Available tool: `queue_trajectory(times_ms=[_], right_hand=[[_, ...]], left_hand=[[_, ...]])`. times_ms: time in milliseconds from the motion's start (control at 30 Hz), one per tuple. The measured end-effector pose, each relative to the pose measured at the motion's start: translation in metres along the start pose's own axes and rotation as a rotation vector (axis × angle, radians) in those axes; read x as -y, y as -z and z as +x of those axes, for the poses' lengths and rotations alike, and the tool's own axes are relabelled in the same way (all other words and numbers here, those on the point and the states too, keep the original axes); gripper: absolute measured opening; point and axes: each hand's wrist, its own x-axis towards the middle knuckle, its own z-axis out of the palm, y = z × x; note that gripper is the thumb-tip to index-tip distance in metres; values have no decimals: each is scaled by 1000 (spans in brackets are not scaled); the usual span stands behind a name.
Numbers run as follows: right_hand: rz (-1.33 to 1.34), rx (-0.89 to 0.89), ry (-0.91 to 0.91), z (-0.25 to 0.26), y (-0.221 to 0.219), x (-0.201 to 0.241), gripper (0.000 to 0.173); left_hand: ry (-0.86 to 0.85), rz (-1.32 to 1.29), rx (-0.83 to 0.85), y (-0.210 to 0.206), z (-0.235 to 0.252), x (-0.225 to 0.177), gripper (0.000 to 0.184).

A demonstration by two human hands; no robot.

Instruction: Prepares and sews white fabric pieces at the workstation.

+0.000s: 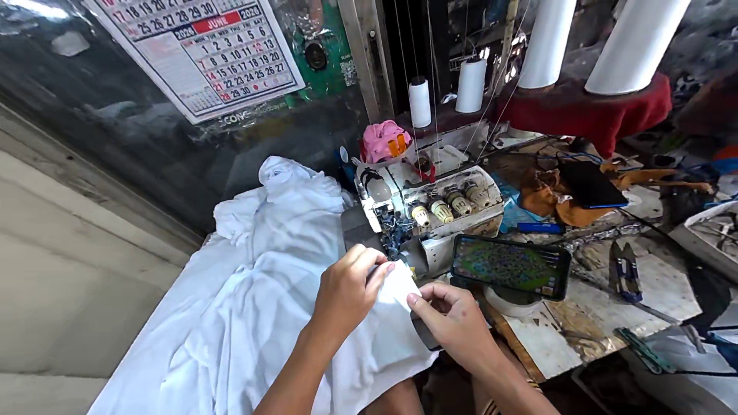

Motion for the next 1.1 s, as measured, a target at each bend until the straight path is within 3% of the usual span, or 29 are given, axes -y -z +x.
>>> queue_trajectory(times_ms=[167, 467, 667, 800, 1100], right_hand=[[12, -1, -10, 4, -2, -3, 23], [35, -214, -8, 16, -16, -3, 22], [19, -92, 28, 6, -11, 2, 20], [39, -66, -4, 3, -11, 0, 17], [60, 0, 48, 1, -21, 1, 19]], left_hand=[[54, -43, 85, 9, 3, -2, 19], [153, 109, -91, -11, 11, -14, 18], [42, 150, -80, 8, -7, -32, 24], [44, 101, -88, -5, -32, -57, 26], [51, 165, -71, -4, -25, -43, 30]])
